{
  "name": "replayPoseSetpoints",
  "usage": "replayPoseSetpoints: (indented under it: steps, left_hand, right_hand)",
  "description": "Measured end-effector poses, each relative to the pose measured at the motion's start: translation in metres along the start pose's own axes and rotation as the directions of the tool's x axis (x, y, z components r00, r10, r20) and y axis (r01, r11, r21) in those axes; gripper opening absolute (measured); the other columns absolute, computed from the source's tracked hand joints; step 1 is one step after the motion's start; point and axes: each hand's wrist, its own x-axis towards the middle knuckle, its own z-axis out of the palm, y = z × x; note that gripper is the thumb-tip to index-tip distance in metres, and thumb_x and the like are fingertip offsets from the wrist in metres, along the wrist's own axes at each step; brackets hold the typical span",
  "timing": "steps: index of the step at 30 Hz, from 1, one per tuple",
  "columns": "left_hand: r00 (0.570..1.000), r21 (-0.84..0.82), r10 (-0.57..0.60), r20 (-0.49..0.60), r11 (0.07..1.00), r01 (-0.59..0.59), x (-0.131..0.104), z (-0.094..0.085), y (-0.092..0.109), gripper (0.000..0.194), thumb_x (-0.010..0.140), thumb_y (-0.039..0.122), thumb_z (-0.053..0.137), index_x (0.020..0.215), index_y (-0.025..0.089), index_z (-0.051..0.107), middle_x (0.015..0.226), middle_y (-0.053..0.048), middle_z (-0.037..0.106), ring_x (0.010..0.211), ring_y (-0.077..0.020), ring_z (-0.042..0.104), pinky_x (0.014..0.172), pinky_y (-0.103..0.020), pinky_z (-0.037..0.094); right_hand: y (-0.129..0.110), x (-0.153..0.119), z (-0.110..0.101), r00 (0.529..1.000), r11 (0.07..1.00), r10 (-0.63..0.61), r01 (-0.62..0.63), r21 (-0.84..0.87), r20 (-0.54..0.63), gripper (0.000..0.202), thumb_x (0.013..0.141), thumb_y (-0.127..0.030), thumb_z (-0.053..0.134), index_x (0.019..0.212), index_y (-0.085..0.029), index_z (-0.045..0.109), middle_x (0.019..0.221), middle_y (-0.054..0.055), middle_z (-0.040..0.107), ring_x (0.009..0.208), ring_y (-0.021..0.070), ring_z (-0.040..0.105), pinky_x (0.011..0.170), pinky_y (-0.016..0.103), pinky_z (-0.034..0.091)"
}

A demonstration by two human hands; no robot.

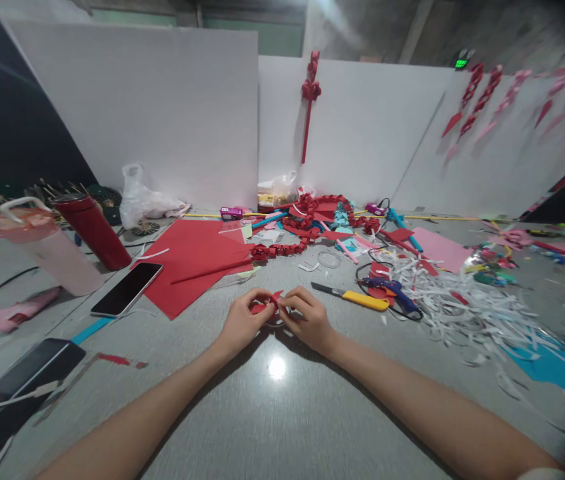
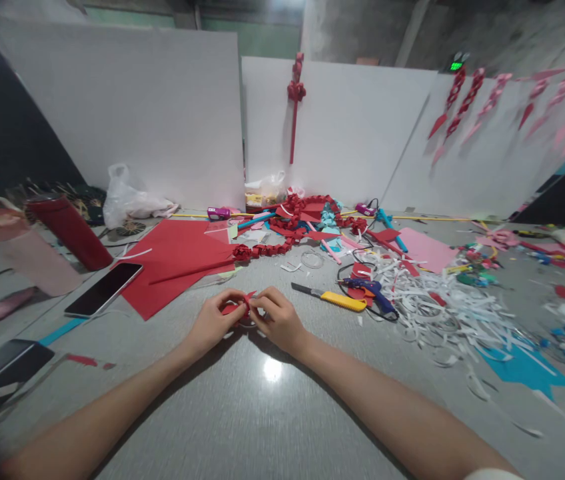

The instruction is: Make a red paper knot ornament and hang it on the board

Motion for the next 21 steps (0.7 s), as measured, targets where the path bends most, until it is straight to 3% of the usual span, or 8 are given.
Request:
replayPoseSetpoints:
  steps: [21]
  left_hand:
    - [0.995,-0.072,-0.094,-0.022,0.993,0.093,0.0014,-0.0009,0.0094,0.027,0.084,0.040,0.075,0.098,0.017,0.072,0.098,-0.008,0.077,0.081,-0.0203,0.074,0.067,-0.029,0.061]
  right_hand:
    - [-0.0007,0.0002,-0.0004,1.000,1.000,-0.026,0.026,0.015,0.008,0.024,0.099,-0.010,0.065,0.118,-0.024,0.070,0.101,0.007,0.068,0.092,0.0185,0.067,0.080,0.033,0.060]
